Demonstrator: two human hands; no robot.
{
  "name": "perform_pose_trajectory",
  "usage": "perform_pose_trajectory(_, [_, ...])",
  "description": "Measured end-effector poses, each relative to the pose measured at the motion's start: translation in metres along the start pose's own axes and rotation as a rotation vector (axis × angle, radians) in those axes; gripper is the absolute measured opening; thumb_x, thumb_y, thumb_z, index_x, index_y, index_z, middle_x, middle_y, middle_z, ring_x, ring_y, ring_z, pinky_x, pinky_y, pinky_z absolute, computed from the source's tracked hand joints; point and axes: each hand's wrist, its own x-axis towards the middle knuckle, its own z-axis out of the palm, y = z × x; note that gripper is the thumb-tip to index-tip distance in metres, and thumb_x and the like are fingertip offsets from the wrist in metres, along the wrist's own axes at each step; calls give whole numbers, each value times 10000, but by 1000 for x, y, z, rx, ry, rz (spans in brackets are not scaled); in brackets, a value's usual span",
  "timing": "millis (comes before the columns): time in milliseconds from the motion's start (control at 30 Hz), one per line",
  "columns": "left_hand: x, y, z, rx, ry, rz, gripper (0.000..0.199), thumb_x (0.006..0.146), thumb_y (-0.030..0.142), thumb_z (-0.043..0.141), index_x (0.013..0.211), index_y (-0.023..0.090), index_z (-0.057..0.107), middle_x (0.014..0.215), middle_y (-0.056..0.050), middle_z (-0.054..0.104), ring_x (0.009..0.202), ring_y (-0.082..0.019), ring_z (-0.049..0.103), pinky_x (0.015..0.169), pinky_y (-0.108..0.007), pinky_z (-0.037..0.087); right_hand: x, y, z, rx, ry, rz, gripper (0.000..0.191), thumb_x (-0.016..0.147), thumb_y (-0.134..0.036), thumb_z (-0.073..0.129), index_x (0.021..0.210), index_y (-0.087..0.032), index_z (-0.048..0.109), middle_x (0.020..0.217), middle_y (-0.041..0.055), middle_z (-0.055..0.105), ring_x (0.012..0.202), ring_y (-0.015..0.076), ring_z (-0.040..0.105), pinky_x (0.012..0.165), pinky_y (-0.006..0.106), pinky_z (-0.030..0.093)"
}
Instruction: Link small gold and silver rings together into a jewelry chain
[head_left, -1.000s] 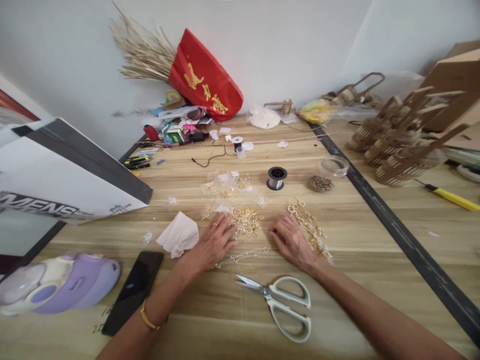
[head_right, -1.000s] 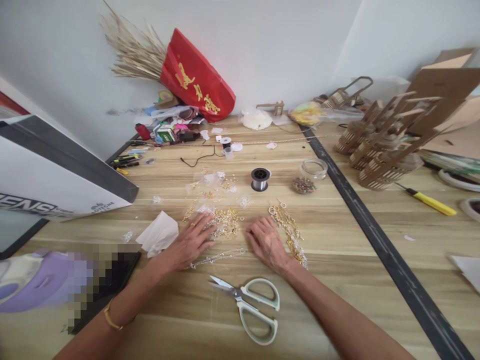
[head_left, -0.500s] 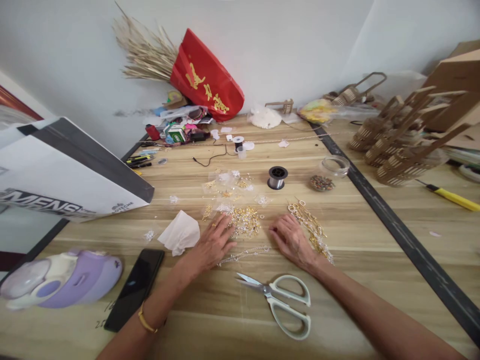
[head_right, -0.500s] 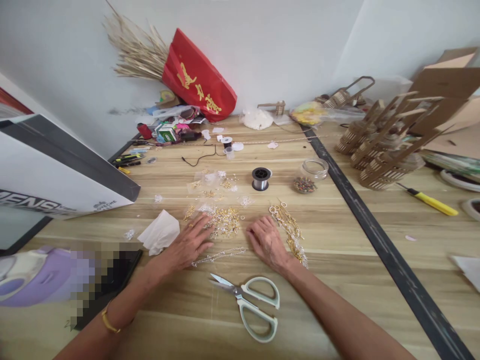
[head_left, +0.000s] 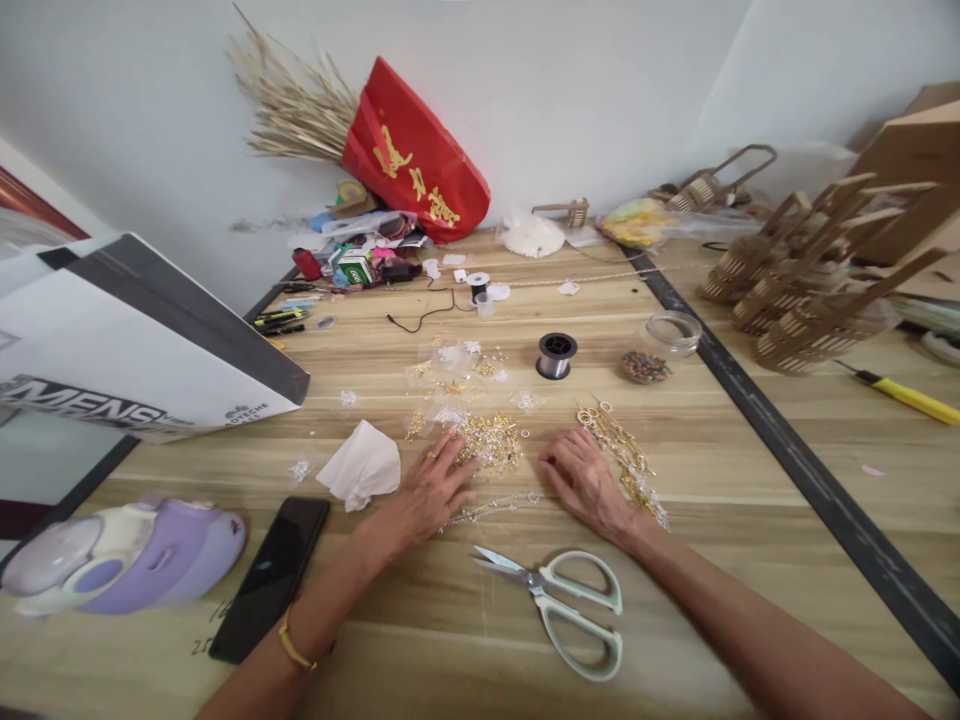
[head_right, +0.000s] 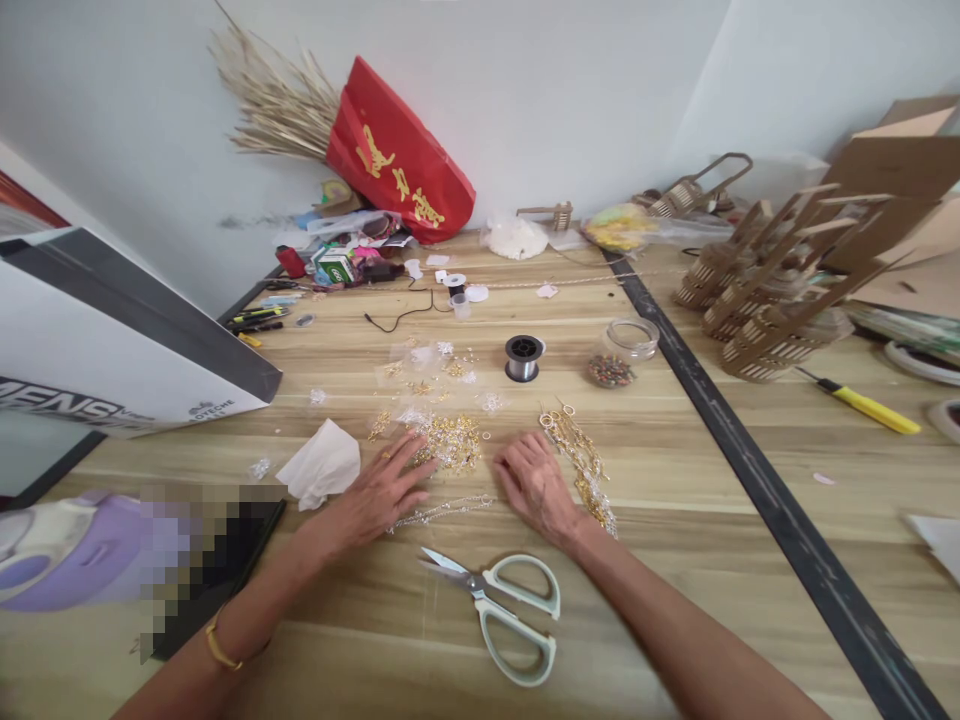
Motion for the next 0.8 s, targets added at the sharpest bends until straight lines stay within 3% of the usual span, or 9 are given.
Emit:
perform_pose_trajectory(300, [-1,-7,1,14,30,-8,409,936,367,380,1300,200,461,1465,-131,307,1405,-290,153,1107,-472,273,0,1,1,12,17,-17,117,903,-161,457,824,-187,539,792,61,596,760,196,495,732,372,399])
perform_pose_trajectory(567, [2,-2,-1,-25,10,12,391,927,344,414,1292,216,467,1456,-124,327,1396,-287,193,1099,-461,289,0,1,1,7,19,-15,120,901,-156,455,816,-182,536,790,64,596,765,200,495,729,372,398])
perform_pose_trajectory(800, [-1,-12,4,-34,76,17,392,936,365,386,1287,212,465,1457,-116,327,1395,-274,194,1102,-466,286,0,2,1,20,18,-18,123,902,-164,452,822,-183,543,789,64,600,762,197,498,733,373,402])
